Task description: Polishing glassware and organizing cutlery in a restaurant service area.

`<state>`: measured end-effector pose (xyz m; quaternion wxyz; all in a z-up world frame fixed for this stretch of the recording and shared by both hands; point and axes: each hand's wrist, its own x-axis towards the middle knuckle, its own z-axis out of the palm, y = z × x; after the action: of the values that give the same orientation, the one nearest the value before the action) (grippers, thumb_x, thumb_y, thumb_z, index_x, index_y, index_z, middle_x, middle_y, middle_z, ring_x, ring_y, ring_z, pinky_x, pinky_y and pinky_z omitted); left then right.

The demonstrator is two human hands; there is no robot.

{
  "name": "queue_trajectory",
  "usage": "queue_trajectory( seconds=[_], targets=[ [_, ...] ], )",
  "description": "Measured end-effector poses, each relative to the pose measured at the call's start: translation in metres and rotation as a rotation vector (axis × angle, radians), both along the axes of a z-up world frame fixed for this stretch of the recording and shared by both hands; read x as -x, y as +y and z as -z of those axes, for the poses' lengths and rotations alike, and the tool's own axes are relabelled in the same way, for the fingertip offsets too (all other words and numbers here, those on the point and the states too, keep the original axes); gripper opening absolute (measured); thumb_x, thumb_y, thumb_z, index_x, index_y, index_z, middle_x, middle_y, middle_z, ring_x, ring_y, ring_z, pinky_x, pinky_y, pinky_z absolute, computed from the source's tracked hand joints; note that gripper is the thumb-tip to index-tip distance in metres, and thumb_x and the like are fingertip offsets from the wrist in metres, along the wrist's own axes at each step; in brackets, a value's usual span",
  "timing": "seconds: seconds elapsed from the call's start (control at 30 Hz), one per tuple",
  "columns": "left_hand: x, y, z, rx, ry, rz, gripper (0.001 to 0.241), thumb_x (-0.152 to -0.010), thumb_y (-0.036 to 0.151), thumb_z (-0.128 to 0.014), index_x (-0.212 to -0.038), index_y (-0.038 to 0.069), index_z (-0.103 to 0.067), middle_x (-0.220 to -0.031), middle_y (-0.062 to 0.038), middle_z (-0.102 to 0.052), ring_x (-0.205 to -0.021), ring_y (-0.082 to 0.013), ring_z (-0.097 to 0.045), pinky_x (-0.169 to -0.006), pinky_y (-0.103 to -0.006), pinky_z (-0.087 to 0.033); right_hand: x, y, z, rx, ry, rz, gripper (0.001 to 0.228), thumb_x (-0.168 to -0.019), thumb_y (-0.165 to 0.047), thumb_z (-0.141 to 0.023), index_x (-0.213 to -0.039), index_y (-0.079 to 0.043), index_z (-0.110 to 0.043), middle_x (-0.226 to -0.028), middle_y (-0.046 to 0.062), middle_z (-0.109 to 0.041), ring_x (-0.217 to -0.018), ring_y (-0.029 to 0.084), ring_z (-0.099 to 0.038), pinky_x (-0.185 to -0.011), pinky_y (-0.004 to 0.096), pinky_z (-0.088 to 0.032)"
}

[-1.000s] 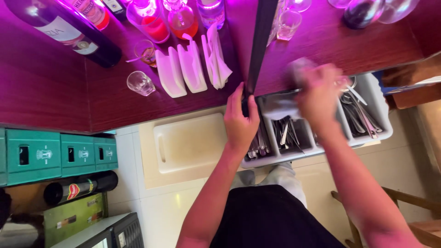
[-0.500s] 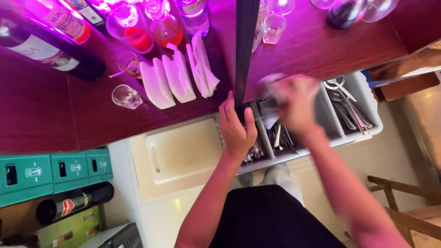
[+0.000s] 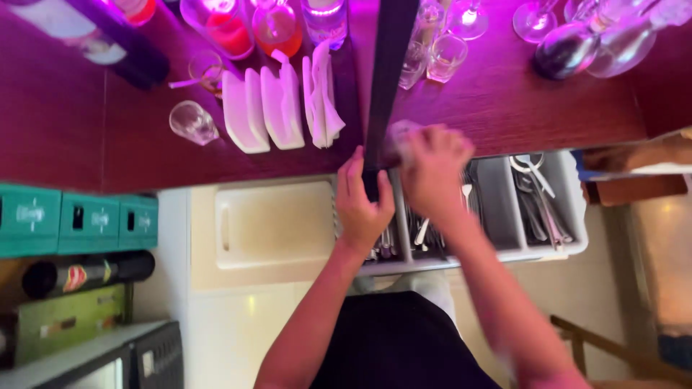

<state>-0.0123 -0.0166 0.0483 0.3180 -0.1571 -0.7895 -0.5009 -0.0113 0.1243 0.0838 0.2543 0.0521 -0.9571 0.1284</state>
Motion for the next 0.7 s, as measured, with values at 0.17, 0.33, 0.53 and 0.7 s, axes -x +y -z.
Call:
queue_trajectory(
  seconds=[0.17, 0.33, 0.53, 0.7],
  targets=[
    [-0.034, 0.006, 0.043, -0.148, 0.032, 0.004, 0.022, -0.096, -0.001, -0.064, -0.117, 0.001, -0.067, -0.122, -0.016, -0.069, -0.111, -0.0328, -0.070, -0.100, -0.0371, -0.058, -0.020, 0.009, -0.002, 0.360, -0.025, -0.283, 0.034, -0.091, -0.008, -0.066, -0.125, -0.004, -0.062, -0.121, 0.016, -0.059, -0.117, 0.035, -0.051, -0.103, 0.050, -0.039],
    [-0.059, 0.044, 0.008, -0.172, -0.154, 0.189, 0.026, -0.088, 0.003, -0.073, -0.113, 0.000, -0.067, -0.117, -0.017, -0.068, -0.106, -0.0354, -0.071, -0.096, -0.0367, -0.057, -0.056, 0.066, 0.003, 1.029, -0.448, -0.368, 0.027, -0.106, -0.011, -0.054, -0.131, -0.005, -0.059, -0.110, 0.004, -0.069, -0.103, 0.013, -0.062, -0.093, 0.029, -0.051],
    [-0.066, 0.114, 0.009, -0.056, -0.066, 0.154, 0.048, -0.075, 0.010, -0.079, -0.116, -0.003, -0.057, -0.122, -0.022, -0.060, -0.110, -0.0361, -0.061, -0.095, -0.0370, -0.052, -0.089, 0.148, 0.036, 1.390, -0.408, -0.513, 0.029, -0.110, -0.010, -0.055, -0.138, -0.002, -0.056, -0.118, -0.001, -0.064, -0.110, 0.008, -0.058, -0.096, 0.026, -0.049],
    [-0.078, 0.137, 0.037, -0.119, -0.270, 0.037, 0.015, -0.100, 0.003, -0.074, -0.115, 0.006, -0.071, -0.102, -0.008, -0.073, -0.084, -0.0174, -0.073, -0.077, -0.0296, -0.059, -0.094, 0.201, 0.046, 1.373, -0.217, -0.290, 0.020, -0.108, -0.011, -0.066, -0.124, 0.001, -0.065, -0.108, -0.001, -0.068, -0.098, 0.007, -0.061, -0.086, 0.024, -0.050]
  ],
)
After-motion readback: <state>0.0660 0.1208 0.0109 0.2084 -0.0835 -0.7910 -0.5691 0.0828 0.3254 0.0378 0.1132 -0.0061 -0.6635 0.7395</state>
